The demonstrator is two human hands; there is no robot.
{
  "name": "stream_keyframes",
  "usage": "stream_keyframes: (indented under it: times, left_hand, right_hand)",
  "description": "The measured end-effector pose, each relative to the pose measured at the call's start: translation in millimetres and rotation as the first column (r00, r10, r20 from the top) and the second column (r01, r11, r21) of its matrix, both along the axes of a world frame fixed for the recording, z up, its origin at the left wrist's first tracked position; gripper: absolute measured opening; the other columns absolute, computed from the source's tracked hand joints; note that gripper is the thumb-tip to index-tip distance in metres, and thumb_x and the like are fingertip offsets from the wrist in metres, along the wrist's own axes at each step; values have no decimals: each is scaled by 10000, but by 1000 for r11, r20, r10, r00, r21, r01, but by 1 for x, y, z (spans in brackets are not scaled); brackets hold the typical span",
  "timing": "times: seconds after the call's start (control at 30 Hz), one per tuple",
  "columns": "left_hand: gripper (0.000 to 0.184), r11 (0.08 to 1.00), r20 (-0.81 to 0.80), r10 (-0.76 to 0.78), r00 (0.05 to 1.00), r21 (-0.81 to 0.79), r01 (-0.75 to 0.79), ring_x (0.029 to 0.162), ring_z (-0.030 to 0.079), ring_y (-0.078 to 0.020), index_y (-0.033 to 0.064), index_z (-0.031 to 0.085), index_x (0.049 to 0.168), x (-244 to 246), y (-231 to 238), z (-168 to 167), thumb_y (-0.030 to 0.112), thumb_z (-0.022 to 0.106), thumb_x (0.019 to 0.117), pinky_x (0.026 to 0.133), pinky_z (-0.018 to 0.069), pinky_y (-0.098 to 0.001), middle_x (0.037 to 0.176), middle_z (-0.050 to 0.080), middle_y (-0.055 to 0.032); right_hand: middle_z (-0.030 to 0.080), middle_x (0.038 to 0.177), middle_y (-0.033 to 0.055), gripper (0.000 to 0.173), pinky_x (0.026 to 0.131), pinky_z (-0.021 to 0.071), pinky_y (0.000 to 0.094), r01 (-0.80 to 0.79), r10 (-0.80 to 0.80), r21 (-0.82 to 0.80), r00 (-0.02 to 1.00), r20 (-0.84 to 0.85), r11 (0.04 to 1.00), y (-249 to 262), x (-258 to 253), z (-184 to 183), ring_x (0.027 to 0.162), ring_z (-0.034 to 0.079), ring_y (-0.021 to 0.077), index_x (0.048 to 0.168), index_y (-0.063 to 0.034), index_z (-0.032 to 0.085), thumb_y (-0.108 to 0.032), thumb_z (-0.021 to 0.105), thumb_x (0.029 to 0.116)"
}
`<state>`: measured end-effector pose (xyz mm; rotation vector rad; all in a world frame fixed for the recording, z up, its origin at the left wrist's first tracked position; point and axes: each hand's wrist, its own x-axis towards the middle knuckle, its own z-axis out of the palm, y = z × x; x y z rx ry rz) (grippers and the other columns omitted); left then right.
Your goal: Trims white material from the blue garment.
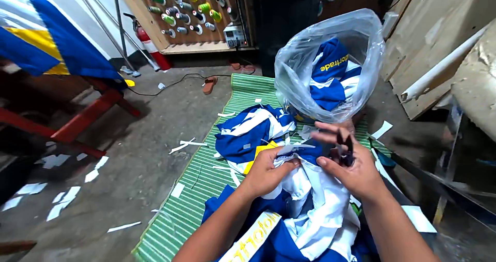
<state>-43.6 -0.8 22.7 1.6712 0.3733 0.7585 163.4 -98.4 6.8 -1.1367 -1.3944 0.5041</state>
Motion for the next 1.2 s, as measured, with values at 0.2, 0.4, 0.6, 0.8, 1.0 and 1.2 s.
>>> stream_keyframes:
  times: [0.2,0.4,0.6,0.8,1.0,1.2]
  left_hand:
    - [113,971,-97,177,979,-147,-190,836,675,-8,30,692,1004,2,-1,0,38,584,971,826,574,-236,879,713,33]
    - [277,965,-97,66,993,-247,-88,806,628,7,123,661,969,3,-5,-3,268,426,965,759,545,-230,840,649,80]
    - [181,988,-154,135,979,-54,-145,808,644,5,95,729,992,3,-7,-4,245,628,997,779,556,-240,856,692,64]
    - [162,992,-161,85,983,103,-69,752,606,47,85,714,917,3,-9,0,178,601,985,715,523,-187,795,658,84]
    - [248,976,-219,-24,976,206,71,785,619,34,77,720,961,17,-20,3,286,596,1009,742,529,-223,826,675,57]
    - [279,970,-264,95,960,242,-30,690,609,-12,106,714,922,20,-22,-6,324,570,1017,650,511,-274,740,650,50]
  right_hand:
    - [706,903,-3,170,682,498,92,70,-103,169,976,190,983,-14,-9,-4,778,600,-55,1041,-49,754,-159,699,923]
    - [604,803,42,323,516,431,227,81,-165,194,868,469,978,-31,-53,-25,621,543,83,1209,-166,770,-184,604,932]
    - [631,864,24,287,567,466,200,-6,-39,100,897,440,995,-38,-48,-17,699,580,46,1204,-169,775,-244,606,984]
    - [681,975,-16,332,675,450,100,264,-275,77,932,238,961,-47,-14,21,804,559,-66,1080,-76,756,-373,627,1006]
    - [645,807,-83,118,608,493,113,74,-73,-1,985,156,997,-23,-11,27,697,580,-44,887,-114,738,-225,713,917]
    - [672,766,-115,63,593,513,143,92,-96,-31,971,-220,995,-15,-11,5,630,590,-31,895,-167,712,-156,702,956]
